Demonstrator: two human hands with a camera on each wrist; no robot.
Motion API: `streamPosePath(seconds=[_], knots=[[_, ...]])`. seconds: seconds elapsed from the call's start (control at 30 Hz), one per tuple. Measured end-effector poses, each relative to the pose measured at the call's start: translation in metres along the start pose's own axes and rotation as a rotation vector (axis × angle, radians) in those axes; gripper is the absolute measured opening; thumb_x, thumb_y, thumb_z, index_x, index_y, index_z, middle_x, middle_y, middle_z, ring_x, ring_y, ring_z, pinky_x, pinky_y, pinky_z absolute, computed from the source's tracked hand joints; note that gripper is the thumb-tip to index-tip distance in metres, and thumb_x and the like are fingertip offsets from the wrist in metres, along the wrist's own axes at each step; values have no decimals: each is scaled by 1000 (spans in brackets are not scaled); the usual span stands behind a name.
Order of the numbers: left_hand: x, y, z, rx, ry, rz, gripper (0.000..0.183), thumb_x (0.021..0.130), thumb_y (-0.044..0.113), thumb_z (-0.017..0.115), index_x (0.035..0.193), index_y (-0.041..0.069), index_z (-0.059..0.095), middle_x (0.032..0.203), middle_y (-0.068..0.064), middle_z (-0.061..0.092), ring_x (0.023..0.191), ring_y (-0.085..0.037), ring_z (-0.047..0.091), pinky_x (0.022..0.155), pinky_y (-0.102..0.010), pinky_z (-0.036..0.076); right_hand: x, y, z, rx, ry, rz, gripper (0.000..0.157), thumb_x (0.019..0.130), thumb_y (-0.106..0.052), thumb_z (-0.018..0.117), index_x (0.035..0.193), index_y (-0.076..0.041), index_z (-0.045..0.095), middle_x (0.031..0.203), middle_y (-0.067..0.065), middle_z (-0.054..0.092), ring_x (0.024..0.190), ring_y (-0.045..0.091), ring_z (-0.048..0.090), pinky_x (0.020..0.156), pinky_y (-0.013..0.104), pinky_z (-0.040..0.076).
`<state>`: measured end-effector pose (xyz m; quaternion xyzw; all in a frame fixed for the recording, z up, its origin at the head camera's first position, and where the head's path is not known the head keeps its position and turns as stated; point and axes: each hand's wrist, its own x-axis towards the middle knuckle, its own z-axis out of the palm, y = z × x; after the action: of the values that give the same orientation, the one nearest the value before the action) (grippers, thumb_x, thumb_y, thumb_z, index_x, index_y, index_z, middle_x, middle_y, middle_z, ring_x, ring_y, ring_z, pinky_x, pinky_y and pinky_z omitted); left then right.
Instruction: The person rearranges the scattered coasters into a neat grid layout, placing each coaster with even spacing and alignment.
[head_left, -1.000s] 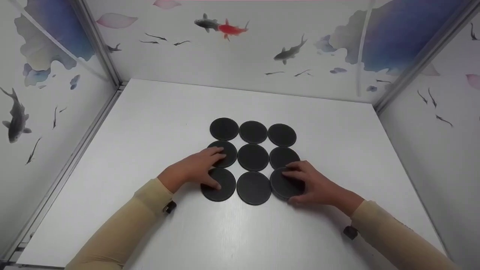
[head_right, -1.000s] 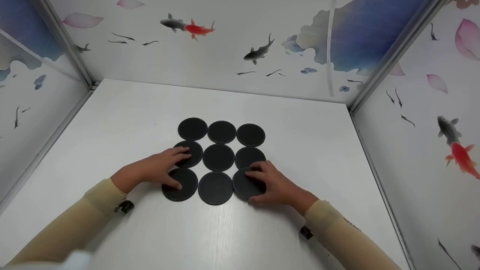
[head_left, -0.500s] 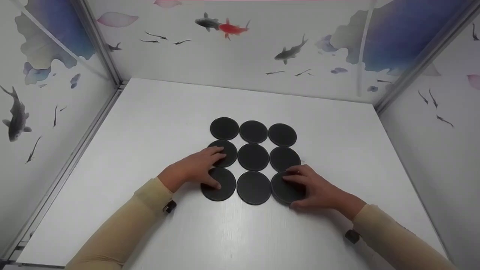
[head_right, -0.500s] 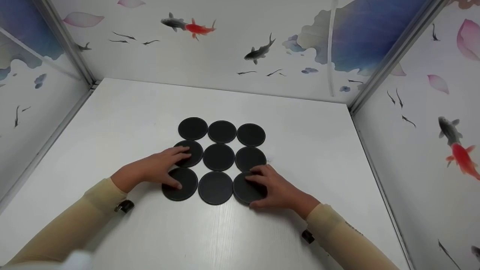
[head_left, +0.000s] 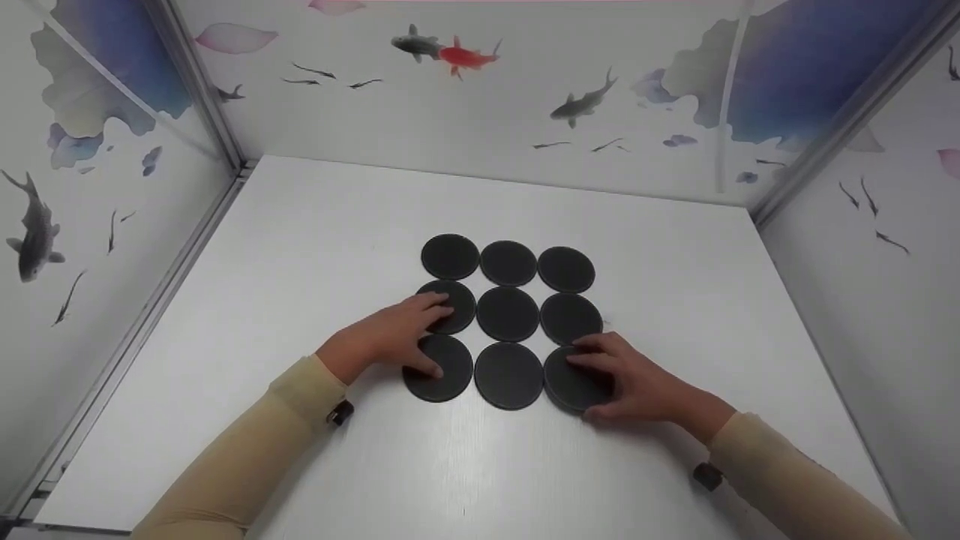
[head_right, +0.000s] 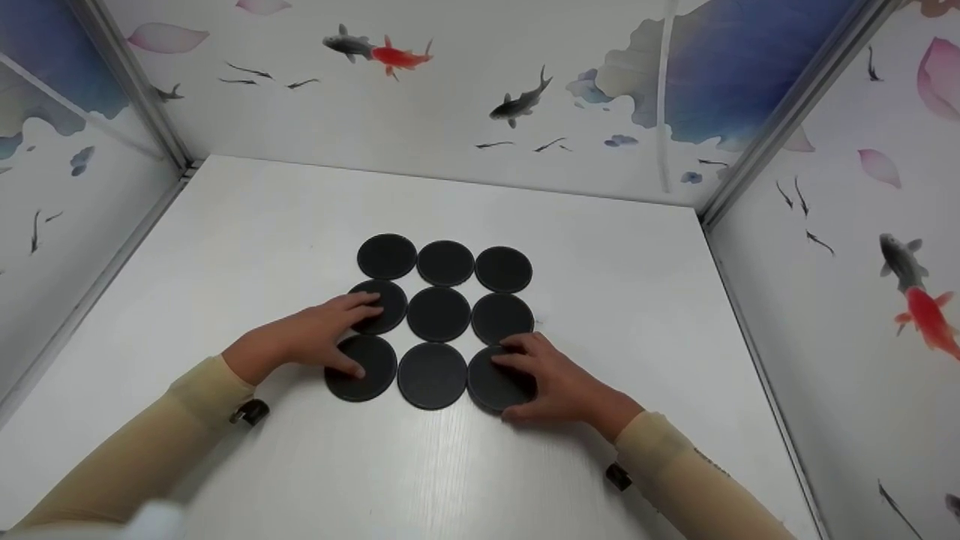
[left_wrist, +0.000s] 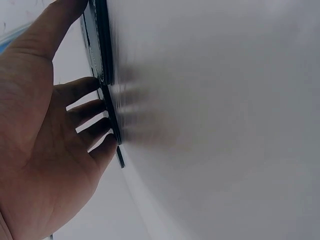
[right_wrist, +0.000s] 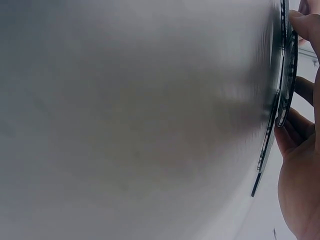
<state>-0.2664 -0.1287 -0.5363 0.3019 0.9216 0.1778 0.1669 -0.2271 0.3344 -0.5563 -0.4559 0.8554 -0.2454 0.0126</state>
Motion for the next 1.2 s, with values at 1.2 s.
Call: streamPosePath(seconds=[1.2], knots=[[2, 7, 2, 12, 6, 1, 110, 86, 56, 91, 171, 9, 40, 181, -11, 25, 167, -32, 24, 131, -49, 32, -3, -6, -7, 21, -47, 94, 61, 94, -40, 91, 147, -18, 70, 159, 8, 54, 147, 28, 49, 117, 45, 46]])
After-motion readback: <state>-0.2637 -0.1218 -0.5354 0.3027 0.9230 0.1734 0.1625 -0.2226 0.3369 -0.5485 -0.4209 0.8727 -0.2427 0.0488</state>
